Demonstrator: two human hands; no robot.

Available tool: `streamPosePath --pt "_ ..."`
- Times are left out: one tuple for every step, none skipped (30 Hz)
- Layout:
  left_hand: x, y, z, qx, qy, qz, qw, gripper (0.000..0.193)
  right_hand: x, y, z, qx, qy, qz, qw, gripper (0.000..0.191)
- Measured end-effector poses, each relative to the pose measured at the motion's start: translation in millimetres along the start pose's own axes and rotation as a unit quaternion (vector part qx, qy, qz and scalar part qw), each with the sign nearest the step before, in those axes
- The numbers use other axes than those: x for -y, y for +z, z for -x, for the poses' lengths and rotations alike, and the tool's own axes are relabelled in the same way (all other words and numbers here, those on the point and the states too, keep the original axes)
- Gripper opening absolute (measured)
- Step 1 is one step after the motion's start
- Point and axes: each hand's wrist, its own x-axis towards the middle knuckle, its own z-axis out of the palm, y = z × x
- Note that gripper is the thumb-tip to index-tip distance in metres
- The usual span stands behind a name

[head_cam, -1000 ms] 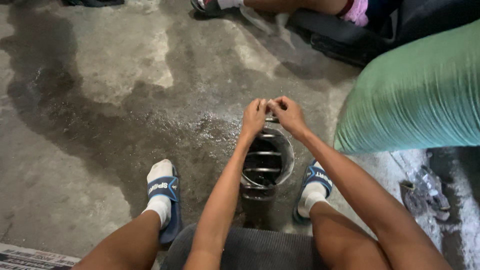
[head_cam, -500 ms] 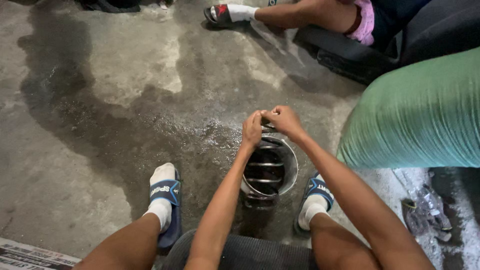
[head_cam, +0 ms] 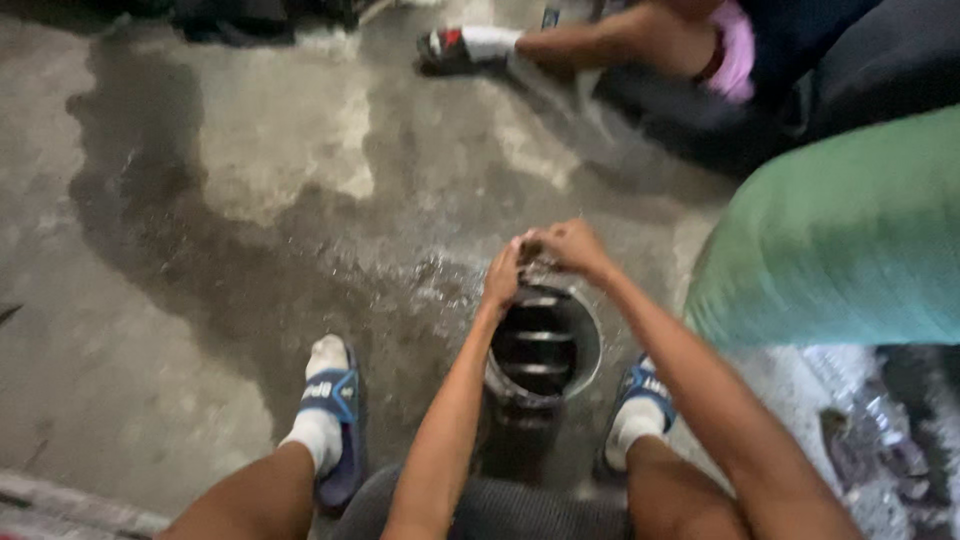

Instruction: The person sits on a low stool and cleans a motorcycle shock absorber spring, repeatedly scrubbing and wiping the coil and its parts by hand over a can, occasionally dipping a small sponge or brush into the can and turning the assembly to reach different sides.

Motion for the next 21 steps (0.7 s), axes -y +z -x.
streamPosePath --pt "-0.1 -1.0 3.1 0.009 0.021 -0.04 0.999 0.058 -3.8 -0.8 1.5 0.025 0.016 -0.079 0.996 0.034" --pt "-0.3 -1.0 5.9 0.031 -0.011 -0.02 0.999 0.059 -9.1 -2.5 3.7 0.03 0.032 -0.095 0.995 0.032" --pt "-1.5 0.3 5.4 0.051 -0.037 0.003 0.998 0.06 -13.5 -7.5 3.7 0.034 0.043 -0.107 0.993 0.029" --pt "-2.9 1.0 5.1 0.068 -0.055 0.027 0.996 0.062 -18.0 -12.1 3.0 0.038 0.046 -0.115 0.992 0.027" --pt "-3.9 1.8 5.2 0.075 -0.046 0.043 0.995 0.062 -23.8 -16.5 3.3 0.044 0.035 -0.161 0.985 0.026" --pt "-4.5 2.4 4.3 0.083 -0.037 0.06 0.994 0.063 -29.7 -20.5 3.0 0.049 0.024 -0.206 0.977 0.024" --pt "-4.2 3.0 3.6 0.091 -0.031 0.078 0.992 0.063 -35.2 -24.6 2.3 0.054 0.015 -0.25 0.967 0.023" --pt "-2.8 3.2 2.8 0.076 -0.069 0.091 0.991 0.062 -40.7 -27.1 1.5 0.065 0.011 -0.275 0.959 0.023" --pt "-0.3 3.1 1.7 0.059 -0.106 0.103 0.987 0.061 -45.4 -27.5 -0.3 0.078 0.006 -0.298 0.951 0.023" --pt "2.7 2.6 1.0 0.042 -0.139 0.115 0.983 0.06 -48.6 -27.5 -2.3 0.09 -0.002 -0.321 0.943 0.023" --pt "6.3 2.3 -0.3 0.044 -0.099 0.075 0.991 0.057 -51.4 -27.1 -3.9 0.093 0.0 -0.325 0.941 0.019" --pt "10.4 1.6 -1.3 0.043 -0.062 0.036 0.997 0.055 -52.8 -26.3 -4.5 0.098 0.006 -0.328 0.94 0.017" --pt "14.9 1.0 -1.6 0.039 -0.027 -0.004 0.999 0.053 -53.2 -26.2 -5.2 0.104 0.015 -0.331 0.938 0.016" --pt "18.7 0.5 -2.4 0.037 -0.009 -0.004 0.999 0.049 -52.7 -26.4 -6.1 0.113 0.023 -0.316 0.942 0.017" --pt "21.7 0.6 -3.5 0.037 0.012 -0.004 0.999 0.046 -52.0 -27.7 -7.4 0.119 0.028 -0.302 0.945 0.019" --pt "23.3 1.2 -4.5 0.039 0.033 -0.003 0.999 0.043 -50.9 -30.6 -8.4 0.123 0.032 -0.287 0.949 0.022" --pt "23.4 1.9 -4.9 0.034 0.02 -0.01 0.999 0.041 -48.9 -34.6 -8.5 0.131 0.038 -0.253 0.958 0.023" --pt "24.0 2.3 -5.1 0.03 0.009 -0.019 0.999 0.04 -46.6 -38.6 -9.0 0.139 0.04 -0.218 0.965 0.024" --pt "24.7 2.7 -6.2 0.029 0.002 -0.03 0.999 0.039 -44.0 -41.9 -9.8 0.144 0.039 -0.186 0.971 0.025" --pt "23.9 3.6 -6.9 0.033 0.014 -0.006 0.999 0.038 -42.2 -43.9 -9.9 0.119 -0.013 -0.101 0.988 0.027" --pt "22.3 4.2 -6.4 0.032 0.022 0.018 0.999 0.038 -41.7 -44.1 -8.9 0.096 -0.061 -0.013 0.993 0.03"
